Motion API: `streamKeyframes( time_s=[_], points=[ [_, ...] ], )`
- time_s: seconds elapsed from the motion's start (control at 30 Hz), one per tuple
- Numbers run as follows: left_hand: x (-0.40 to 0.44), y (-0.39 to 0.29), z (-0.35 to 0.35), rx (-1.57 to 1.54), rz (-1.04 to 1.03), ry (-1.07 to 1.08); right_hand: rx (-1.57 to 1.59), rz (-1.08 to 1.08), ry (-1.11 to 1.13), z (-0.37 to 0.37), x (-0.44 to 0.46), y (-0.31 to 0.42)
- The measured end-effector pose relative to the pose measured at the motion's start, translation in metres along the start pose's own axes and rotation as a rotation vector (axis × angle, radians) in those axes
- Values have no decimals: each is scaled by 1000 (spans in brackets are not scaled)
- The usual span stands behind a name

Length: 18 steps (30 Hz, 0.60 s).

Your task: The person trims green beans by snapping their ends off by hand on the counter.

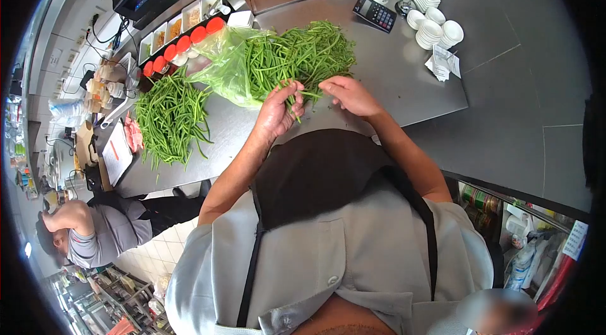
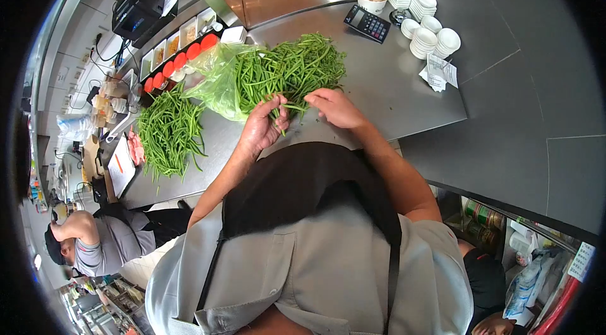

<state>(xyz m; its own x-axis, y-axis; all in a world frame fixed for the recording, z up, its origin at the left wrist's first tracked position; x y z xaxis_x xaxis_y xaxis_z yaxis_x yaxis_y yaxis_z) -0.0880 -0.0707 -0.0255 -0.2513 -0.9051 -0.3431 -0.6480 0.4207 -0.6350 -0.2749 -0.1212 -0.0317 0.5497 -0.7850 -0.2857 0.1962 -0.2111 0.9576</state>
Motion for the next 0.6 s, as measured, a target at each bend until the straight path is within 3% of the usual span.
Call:
streamKeyframes(
  time_s=[0.17,0.33,0.37,0.5,0.6],
  points=[
    [-2,1,4,-79,23,-27,-21,-65,231,-28,2,-12],
    [-6,-8,6,-185,-61,-34,35,-57,164,-27,1,-18],
    [-6,-8,15,-226,-76,-135,72,-49,120,-25,-1,-16],
    [-6,-8,34,163,-39,-269,54,100,39,-20,-2,-3],
    [-5,7,11,288,5,-192,-43,165,25,-26,-4,4]
  ],
)
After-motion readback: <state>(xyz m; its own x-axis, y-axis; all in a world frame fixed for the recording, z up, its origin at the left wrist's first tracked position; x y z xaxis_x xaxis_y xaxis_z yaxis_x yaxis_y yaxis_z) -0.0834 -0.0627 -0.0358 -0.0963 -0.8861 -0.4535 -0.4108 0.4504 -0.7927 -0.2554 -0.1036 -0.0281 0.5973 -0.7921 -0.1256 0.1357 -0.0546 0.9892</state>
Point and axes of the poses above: each hand's wrist, its own x-axis towards the middle knuckle, its own z-axis out of the back of the hand, y = z × x, the point moved 7 cm from there along x, towards the middle knuckle, and after that the axes turned 2 degrees about y, right-handed, at the moved point
